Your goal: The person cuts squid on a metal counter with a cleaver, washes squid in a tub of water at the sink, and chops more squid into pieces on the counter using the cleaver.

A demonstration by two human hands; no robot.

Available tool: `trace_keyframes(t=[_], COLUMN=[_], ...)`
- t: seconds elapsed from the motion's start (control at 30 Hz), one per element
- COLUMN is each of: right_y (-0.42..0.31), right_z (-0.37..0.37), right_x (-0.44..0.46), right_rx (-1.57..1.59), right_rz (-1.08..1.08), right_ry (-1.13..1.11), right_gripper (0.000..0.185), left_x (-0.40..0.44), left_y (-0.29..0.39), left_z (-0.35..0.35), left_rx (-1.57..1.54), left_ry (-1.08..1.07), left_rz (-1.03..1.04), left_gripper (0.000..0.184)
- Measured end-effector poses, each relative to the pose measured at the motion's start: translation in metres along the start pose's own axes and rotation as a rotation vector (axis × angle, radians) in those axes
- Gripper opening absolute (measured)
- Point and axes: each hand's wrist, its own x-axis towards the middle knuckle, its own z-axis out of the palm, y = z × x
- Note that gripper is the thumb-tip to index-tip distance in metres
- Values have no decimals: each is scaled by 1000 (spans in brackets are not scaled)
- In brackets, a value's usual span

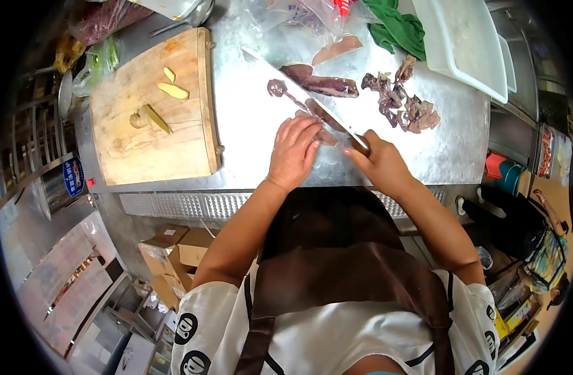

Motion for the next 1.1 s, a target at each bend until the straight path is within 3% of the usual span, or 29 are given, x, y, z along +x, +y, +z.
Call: trace_keyframes(t=[0.13,0.23,0.4,0.53,0.63,0.8,0.9,1.07,1.1], right_y=[18,29,48,51,54,55,60,72,70], right_z=[-30,-40,-31,-21,-15,-10,-10,-6,-7], right_x=[-38,-55,-77,-91,-98,-106,-109,-116,-116], right_rx=[105,159,194,144,131,214,218,309,318], right_rz=[112,200,292,319,327,366,387,434,429], right_ry=[130,246,307,270,271,334,383,459,495], right_gripper=[37,32,34,37,36,35,34,33,34], left_x=[21,72,118,138,136,131,137,151,160], left_y=[-13,-21,-44,-40,-40,-49,-41,-33,-20], left_z=[-25,-31,-19,-19,-37,-46,-28,-8,-9], left_rx=[76,214,322,414,186,292,501,619,447], left_ry=[28,-23,-410,-719,-718,-741,-817,-776,-714], left_rz=[70,171,295,220,420,513,437,450,264], left_gripper=[45,46,38,39,43,48,27,18,22])
